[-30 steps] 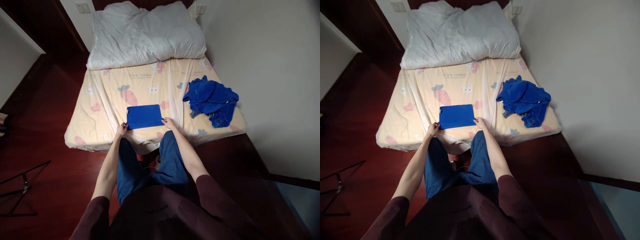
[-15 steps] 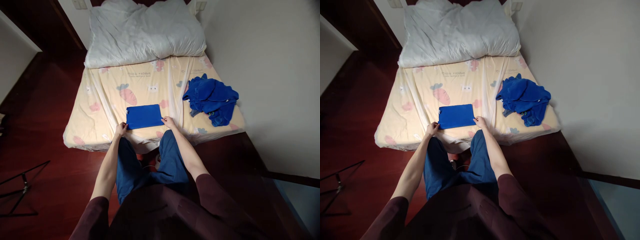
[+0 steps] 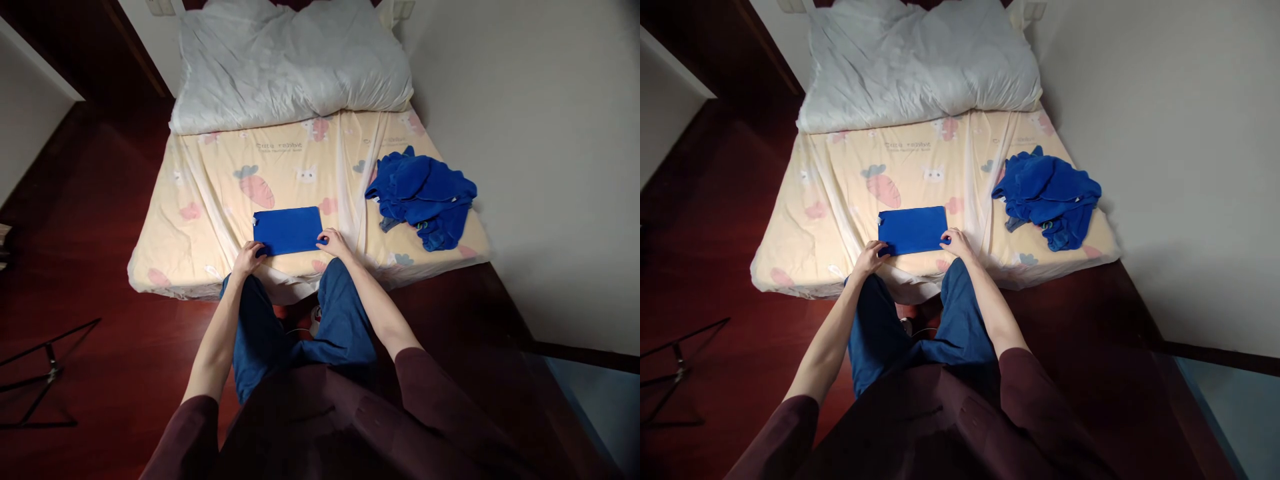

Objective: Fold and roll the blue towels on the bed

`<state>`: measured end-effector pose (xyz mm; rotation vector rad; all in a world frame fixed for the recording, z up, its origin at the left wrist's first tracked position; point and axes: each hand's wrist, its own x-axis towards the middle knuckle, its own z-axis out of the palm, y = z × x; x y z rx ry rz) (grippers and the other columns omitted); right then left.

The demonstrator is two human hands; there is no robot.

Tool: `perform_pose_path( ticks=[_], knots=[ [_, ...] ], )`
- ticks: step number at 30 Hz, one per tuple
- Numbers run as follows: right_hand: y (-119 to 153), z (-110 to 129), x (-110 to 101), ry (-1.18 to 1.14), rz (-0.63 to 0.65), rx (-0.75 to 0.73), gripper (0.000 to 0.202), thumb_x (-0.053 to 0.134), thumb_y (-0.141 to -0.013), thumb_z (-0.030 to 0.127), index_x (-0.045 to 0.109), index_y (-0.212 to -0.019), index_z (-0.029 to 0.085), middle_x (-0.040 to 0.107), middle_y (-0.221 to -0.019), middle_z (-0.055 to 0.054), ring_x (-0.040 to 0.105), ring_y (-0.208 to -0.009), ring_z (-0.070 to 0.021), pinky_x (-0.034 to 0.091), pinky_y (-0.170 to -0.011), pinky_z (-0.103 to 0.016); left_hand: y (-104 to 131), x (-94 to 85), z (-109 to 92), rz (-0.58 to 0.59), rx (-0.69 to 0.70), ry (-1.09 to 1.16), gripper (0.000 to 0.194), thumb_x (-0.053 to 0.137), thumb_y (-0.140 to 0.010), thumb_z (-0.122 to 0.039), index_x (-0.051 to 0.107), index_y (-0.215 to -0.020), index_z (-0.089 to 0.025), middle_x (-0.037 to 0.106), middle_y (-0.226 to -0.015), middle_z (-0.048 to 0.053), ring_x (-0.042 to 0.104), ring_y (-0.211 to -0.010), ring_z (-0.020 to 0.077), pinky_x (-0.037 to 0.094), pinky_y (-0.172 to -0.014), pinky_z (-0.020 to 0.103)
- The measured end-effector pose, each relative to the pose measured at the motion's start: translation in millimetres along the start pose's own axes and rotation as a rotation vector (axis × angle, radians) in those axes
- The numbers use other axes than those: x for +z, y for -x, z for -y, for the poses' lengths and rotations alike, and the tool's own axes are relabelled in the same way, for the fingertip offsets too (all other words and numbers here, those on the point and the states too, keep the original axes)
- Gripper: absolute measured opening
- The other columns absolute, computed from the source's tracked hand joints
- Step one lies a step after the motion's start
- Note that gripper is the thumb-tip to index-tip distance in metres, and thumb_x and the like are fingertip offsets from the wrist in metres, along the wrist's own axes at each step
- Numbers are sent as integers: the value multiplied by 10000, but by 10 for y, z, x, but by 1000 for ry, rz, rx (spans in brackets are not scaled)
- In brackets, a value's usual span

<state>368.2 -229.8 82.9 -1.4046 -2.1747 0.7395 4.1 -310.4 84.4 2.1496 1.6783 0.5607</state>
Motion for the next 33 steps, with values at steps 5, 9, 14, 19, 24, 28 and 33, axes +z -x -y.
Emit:
perform_pose_path(
  ticks=[5,9,14,19,24,28,33],
  knots=[
    [-16,-19,16,83,124,-34,350,821,-733,138,768,-1076,186,727,-1135,-84,637,-1120,-246,526,-1030,-378,-35,47,52,55,-15,-68,440,640,-836,-192,686,-1272,-147,640,-1386,164,553,-1338,318,432,-1211,450],
    [-28,-38,24,170,168,-56,417,795,-750,101,753,-1157,181,699,-1219,-95,604,-1193,-258,483,-1093,-392,-52,91,96,62,-40,-107,579,587,-769,-93,664,-1340,-154,617,-1438,150,533,-1373,317,435,-1209,452],
    [-34,-8,31,298,198,-61,486,700,-788,35,714,-1248,194,664,-1271,-101,561,-1243,-264,464,-1084,-398,-80,136,100,97,-40,-152,653,513,-769,-23,618,-1402,-141,589,-1472,178,510,-1401,318,435,-1197,451],
    [-50,33,37,393,196,-76,485,619,-847,23,674,-1311,153,646,-1315,-141,523,-1293,-280,434,-1091,-426,-112,172,94,81,-77,-161,636,478,-806,-6,605,-1413,-147,584,-1481,188,495,-1430,318,432,-1198,456],
    [-65,16,46,393,176,-23,501,555,-867,3,674,-1334,143,656,-1350,-139,538,-1291,-272,441,-1121,-423,-156,178,123,35,-111,-109,621,444,-822,9,632,-1388,-167,624,-1434,164,538,-1390,295,447,-1191,433],
    [-78,-45,77,310,152,73,509,544,-869,13,686,-1338,148,668,-1357,-134,564,-1276,-254,458,-1153,-402,-183,163,187,1,-141,-46,639,465,-755,3,668,-1339,-157,680,-1328,154,592,-1316,291,462,-1183,415],
    [-120,-161,125,117,48,123,456,514,-880,46,705,-1276,165,697,-1307,-122,604,-1269,-244,456,-1181,-422,-202,130,254,-63,-218,83,584,477,-748,-79,674,-1295,-126,707,-1251,169,627,-1253,314,486,-1152,467]
  ],
)
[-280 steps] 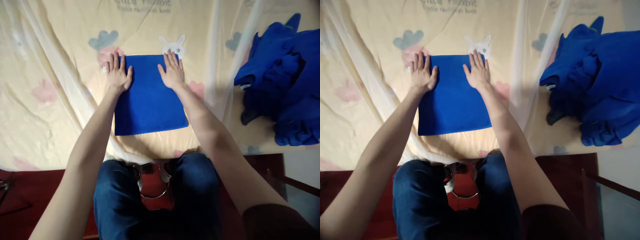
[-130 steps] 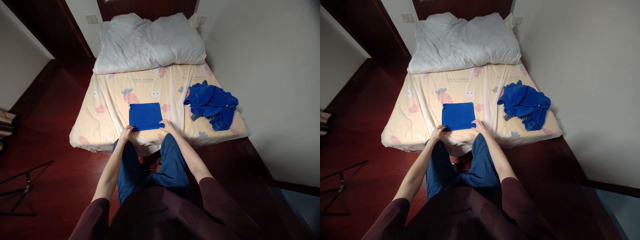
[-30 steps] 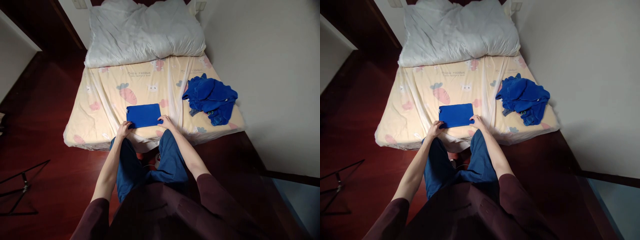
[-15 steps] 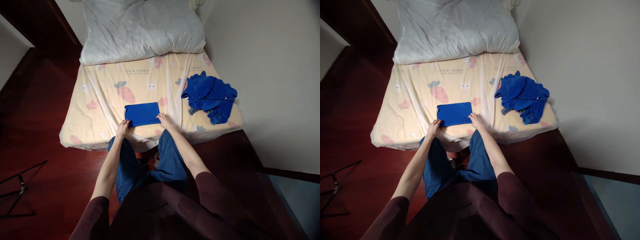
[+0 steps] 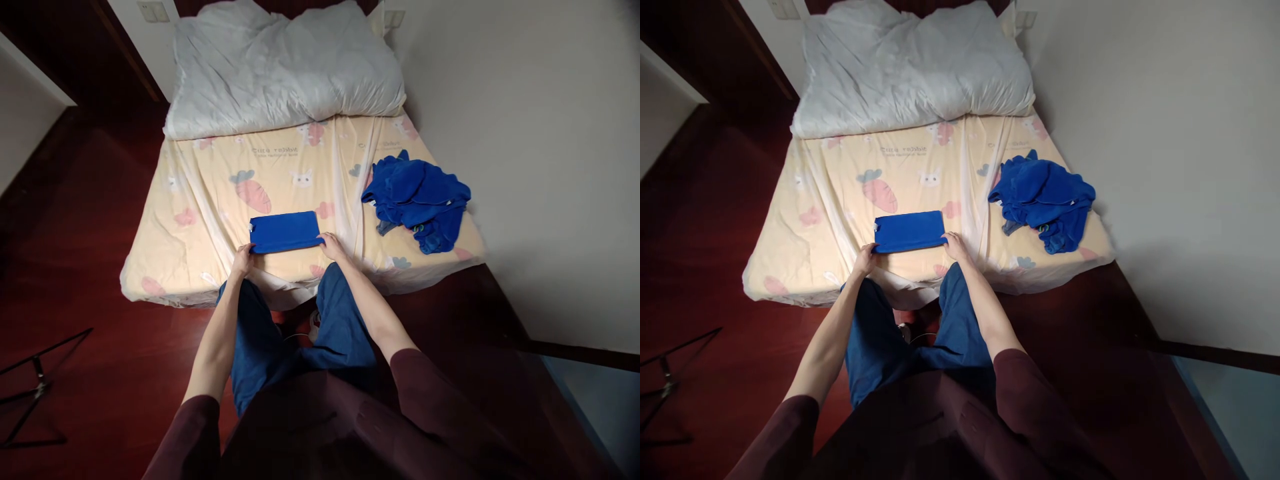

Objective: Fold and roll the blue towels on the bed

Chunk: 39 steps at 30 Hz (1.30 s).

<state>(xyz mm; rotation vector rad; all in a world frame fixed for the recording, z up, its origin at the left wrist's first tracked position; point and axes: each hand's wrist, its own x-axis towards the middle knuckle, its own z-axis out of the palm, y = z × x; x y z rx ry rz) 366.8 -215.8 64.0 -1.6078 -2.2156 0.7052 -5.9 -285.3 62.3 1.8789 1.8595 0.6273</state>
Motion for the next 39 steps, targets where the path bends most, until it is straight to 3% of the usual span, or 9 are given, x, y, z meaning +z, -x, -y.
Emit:
perform_pose_path(
  ticks=[6,12,18,30,37,39],
  knots=[
    [-55,-103,51,-154,-77,28,313,555,-937,164,686,-1219,193,730,-1236,-126,649,-1201,-266,490,-1142,-441,-1,-3,-6,-38,-142,181,401,520,-893,-263,623,-1268,-162,741,-1135,149,723,-988,282,580,-959,442],
    [-46,-116,42,-177,-59,143,275,546,-1002,278,652,-1242,193,760,-1089,-120,701,-1021,-279,568,-975,-424,-4,-5,1,-111,-205,248,316,576,-908,-323,616,-1189,-183,758,-1063,132,734,-1001,275,596,-940,425],
    [-56,-75,20,-86,-19,238,281,544,-1026,312,674,-1245,193,773,-1071,-111,712,-1022,-276,564,-949,-388,0,-22,-29,-90,-264,291,366,606,-916,-329,599,-1238,-156,746,-1106,158,743,-955,258,609,-889,408],
    [-46,-46,6,-20,-10,320,310,546,-1052,367,704,-1272,215,767,-1184,-125,717,-1113,-275,552,-984,-370,-17,-10,29,-102,-199,178,386,609,-867,-270,638,-1227,-132,696,-1158,147,695,-823,211,575,-918,400],
    [-48,-106,60,-86,-111,248,249,603,-987,298,710,-1201,227,758,-1089,-98,692,-1067,-271,562,-989,-405,-20,30,62,-94,-157,143,301,595,-848,-249,683,-1120,-155,660,-1101,116,664,-755,205,576,-918,431],
    [-47,-112,58,-94,-194,163,257,610,-957,269,710,-1189,220,740,-1111,-102,673,-1090,-276,556,-1014,-426,2,27,46,-133,-101,135,281,593,-861,-258,682,-1112,-170,637,-1128,125,678,-833,230,575,-944,446]
  ],
)
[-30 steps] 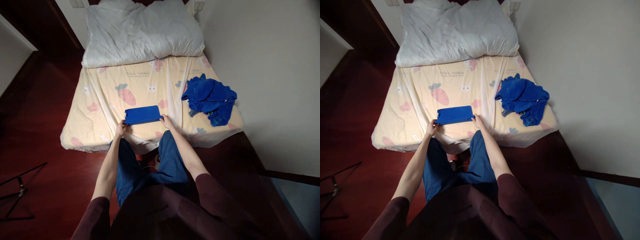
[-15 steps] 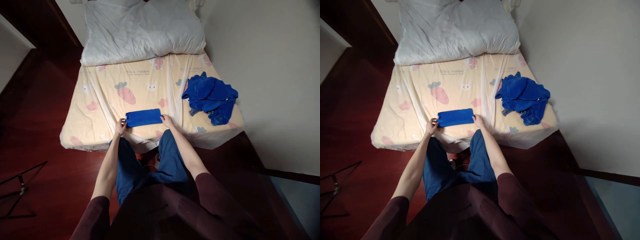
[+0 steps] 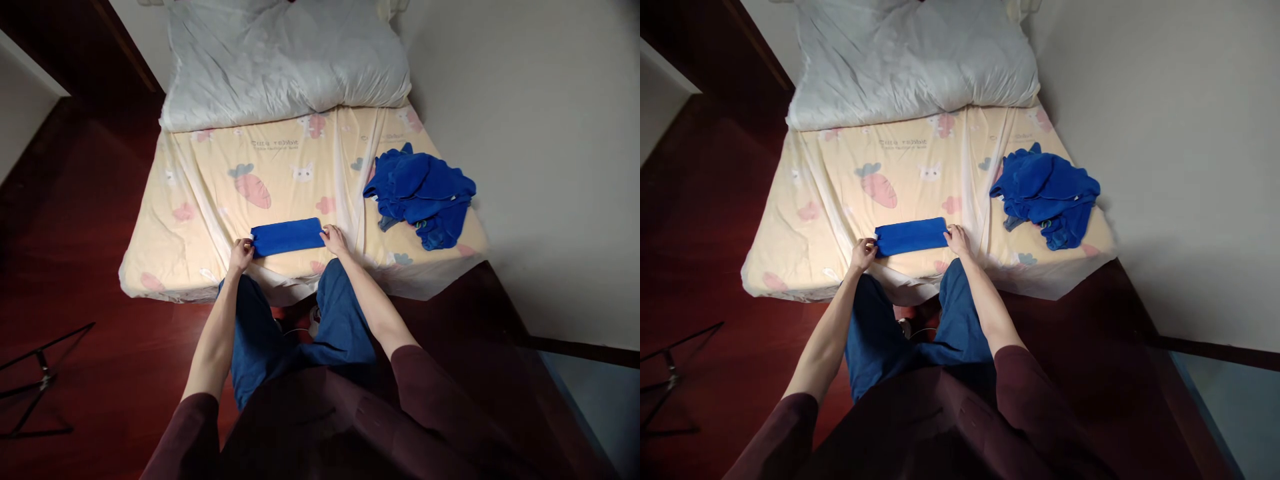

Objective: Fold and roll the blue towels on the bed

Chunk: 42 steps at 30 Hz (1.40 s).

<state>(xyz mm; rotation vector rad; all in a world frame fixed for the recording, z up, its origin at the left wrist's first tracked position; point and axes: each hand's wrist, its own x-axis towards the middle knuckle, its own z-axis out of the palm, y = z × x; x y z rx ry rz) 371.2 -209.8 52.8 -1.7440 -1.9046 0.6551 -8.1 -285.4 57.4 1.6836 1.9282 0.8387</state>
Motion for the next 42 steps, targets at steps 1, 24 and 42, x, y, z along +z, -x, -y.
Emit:
perform_pose_path(
  ticks=[1,24,42],
  knots=[
    [1,2,-5,-21,-39,-62,250,610,-945,253,716,-1168,215,730,-1127,-105,666,-1094,-273,551,-1023,-424,16,-7,-14,-26,54,-10,272,594,-873,-268,681,-1115,-178,627,-1149,134,684,-923,254,564,-986,459],
    [90,186,-127,241,241,-327,584,624,-784,5,676,-1346,156,639,-1403,-136,531,-1332,-291,430,-1173,-471,79,83,-111,228,304,-177,693,521,-759,-63,602,-1442,-149,542,-1563,184,443,-1517,318,357,-1269,529],
    [-20,-36,-6,-213,191,-30,435,652,-767,108,695,-1193,182,771,-1183,-80,727,-1088,-210,553,-1046,-372,-8,-12,-25,126,101,-79,530,584,-743,-196,664,-1266,-174,701,-1264,155,613,-1248,350,466,-1152,506]
  ],
)
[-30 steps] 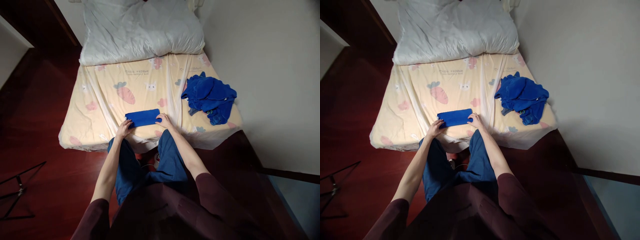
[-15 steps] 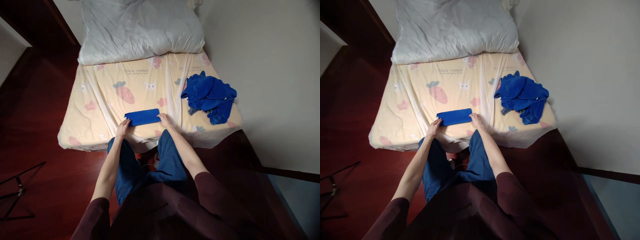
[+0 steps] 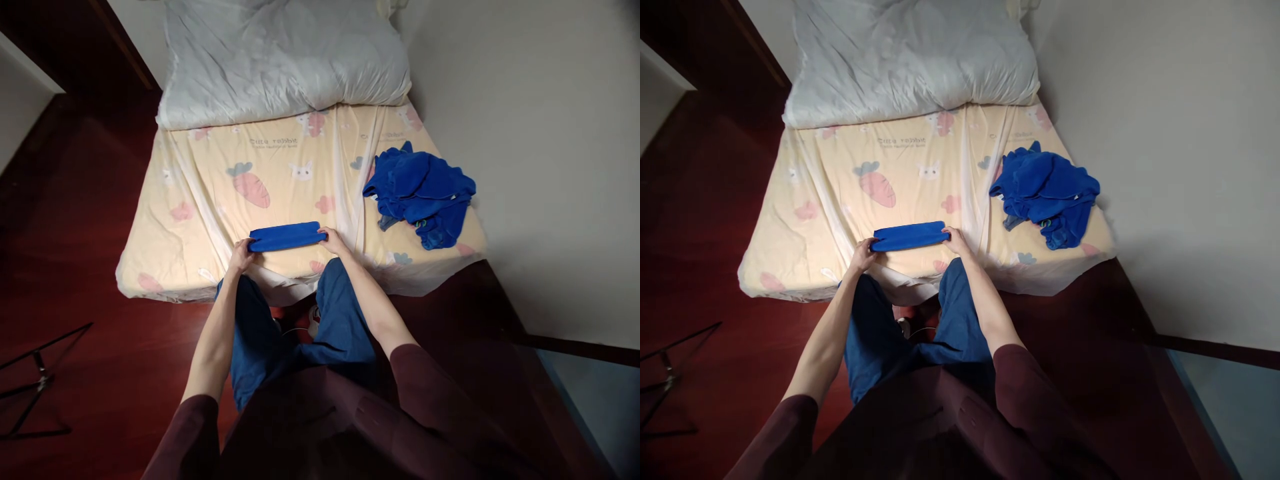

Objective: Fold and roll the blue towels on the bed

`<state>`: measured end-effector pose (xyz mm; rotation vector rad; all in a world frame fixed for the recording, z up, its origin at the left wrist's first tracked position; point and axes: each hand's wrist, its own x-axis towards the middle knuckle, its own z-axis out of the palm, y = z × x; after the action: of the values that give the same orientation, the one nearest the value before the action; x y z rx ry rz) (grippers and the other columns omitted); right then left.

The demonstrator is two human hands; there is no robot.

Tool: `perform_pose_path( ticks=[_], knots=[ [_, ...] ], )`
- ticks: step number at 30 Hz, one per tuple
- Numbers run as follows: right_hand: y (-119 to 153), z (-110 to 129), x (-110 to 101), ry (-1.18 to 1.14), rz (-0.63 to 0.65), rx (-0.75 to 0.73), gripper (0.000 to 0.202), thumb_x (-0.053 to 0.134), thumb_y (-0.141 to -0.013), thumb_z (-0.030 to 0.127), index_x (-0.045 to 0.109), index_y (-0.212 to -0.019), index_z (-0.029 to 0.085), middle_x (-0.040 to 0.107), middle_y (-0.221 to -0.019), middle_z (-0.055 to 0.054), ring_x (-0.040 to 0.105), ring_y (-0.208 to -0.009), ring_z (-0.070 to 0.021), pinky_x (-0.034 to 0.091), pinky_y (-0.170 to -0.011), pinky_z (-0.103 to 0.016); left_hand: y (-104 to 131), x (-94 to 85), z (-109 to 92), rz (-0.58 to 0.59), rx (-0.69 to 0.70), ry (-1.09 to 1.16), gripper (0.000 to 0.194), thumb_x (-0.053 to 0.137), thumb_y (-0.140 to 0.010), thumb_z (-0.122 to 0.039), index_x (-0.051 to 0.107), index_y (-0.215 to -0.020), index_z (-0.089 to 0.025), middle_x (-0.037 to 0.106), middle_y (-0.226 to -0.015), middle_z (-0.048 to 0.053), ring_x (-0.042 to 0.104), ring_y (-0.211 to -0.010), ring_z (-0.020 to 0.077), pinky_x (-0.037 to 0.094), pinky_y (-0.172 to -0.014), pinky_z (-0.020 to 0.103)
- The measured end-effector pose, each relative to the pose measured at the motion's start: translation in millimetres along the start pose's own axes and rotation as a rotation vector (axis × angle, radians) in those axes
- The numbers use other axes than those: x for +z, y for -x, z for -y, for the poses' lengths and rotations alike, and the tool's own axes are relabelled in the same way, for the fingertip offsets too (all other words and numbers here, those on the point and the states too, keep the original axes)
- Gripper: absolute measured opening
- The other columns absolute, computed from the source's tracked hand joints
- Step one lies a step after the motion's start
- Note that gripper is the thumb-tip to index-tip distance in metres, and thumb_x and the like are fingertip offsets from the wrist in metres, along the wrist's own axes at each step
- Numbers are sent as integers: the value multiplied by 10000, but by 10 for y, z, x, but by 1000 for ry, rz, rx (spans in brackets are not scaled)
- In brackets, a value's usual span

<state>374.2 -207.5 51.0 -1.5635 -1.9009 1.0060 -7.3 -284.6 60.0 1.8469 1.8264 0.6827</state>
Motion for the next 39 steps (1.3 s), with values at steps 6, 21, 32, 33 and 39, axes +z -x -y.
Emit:
perform_pose_path(
  ticks=[6,21,32,33,39],
  knots=[
    [-41,-57,36,-29,-55,97,310,625,-898,320,674,-1163,166,761,-968,-68,718,-877,-210,602,-865,-346,6,-11,-14,-88,-155,99,436,588,-909,-396,633,-1272,-158,720,-1044,143,688,-1038,309,563,-980,464],
    [-41,-44,18,61,-98,191,321,656,-960,364,665,-1245,215,790,-1079,-84,747,-1047,-229,570,-1005,-394,14,-46,-66,-58,-272,89,479,507,-971,-457,609,-1330,-157,719,-777,68,711,-844,273,548,-857,374],
    [-14,58,-6,168,-60,257,262,684,-968,377,681,-1188,234,784,-1164,-88,730,-1118,-265,567,-1007,-413,-34,13,5,-48,-322,44,430,539,-959,-450,669,-1277,-193,768,-895,113,728,-976,308,544,-910,410],
    [-6,75,-8,185,-58,264,259,682,-969,381,683,-1181,232,780,-1167,-91,723,-1121,-271,565,-1004,-415,-36,20,5,-38,-334,31,432,533,-966,-451,667,-1284,-190,767,-909,118,725,-980,314,543,-917,419],
    [58,191,-57,253,-149,217,236,694,-933,331,675,-1141,221,748,-1076,-87,680,-1062,-270,549,-986,-406,17,-4,-77,-193,-161,-133,397,561,-972,-429,675,-1249,-168,694,-1131,184,653,-1127,346,504,-1031,469]
  ],
)
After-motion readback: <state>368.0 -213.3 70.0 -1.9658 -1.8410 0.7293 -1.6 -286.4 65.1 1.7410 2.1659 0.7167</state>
